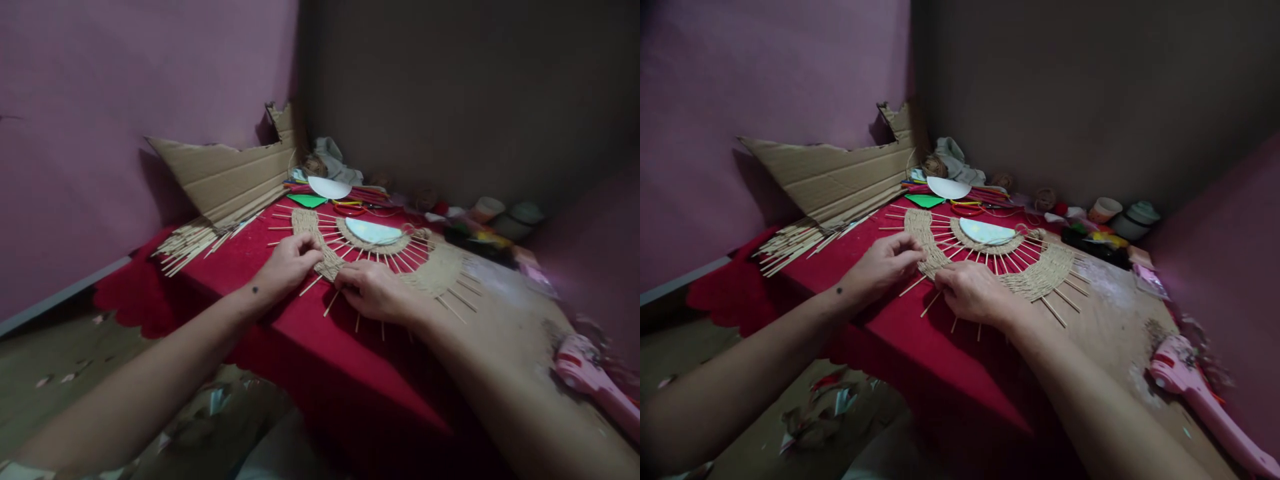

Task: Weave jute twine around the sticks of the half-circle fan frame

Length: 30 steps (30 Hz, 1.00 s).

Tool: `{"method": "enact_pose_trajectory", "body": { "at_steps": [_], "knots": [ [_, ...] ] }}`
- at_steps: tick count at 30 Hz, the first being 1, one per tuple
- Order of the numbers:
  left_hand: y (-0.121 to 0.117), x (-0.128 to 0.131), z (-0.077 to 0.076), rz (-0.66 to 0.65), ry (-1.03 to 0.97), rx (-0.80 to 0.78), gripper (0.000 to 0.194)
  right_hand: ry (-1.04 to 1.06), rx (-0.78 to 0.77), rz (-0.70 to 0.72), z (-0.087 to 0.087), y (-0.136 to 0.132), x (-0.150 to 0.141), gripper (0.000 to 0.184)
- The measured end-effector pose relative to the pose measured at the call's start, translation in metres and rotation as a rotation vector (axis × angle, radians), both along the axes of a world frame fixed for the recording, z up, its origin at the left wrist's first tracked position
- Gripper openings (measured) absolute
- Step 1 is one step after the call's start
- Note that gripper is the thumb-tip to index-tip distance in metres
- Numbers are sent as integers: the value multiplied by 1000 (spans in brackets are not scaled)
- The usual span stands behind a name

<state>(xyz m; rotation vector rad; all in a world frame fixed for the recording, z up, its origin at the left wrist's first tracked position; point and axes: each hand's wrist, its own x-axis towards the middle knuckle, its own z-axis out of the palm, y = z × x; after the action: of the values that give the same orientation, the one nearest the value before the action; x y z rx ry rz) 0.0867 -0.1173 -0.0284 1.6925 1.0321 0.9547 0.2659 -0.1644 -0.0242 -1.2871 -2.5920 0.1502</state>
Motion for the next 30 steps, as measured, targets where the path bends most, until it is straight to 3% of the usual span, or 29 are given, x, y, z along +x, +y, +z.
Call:
{"method": "enact_pose_trajectory", "body": {
  "at_steps": [4,10,14,21,26,30],
  "knots": [
    [-2,-1,10,-40,-359,-289,13,34,-15,-6,0,-1,0,18],
    [-7,-26,18,-25,-575,-384,18,63,27,-2,-5,-1,-1,17],
    [-13,-44,5,71,-479,-345,22,75,33,-2,-7,0,2,17],
    [-11,-62,-11,161,-52,-123,22,147,-14,-75,-3,-3,2,29],
    [-4,-61,-16,146,43,36,21,267,-56,-107,-1,-1,4,24],
    [-4,-60,-17,137,-7,30,21,248,11,-72,0,8,1,19]
  ]
}}
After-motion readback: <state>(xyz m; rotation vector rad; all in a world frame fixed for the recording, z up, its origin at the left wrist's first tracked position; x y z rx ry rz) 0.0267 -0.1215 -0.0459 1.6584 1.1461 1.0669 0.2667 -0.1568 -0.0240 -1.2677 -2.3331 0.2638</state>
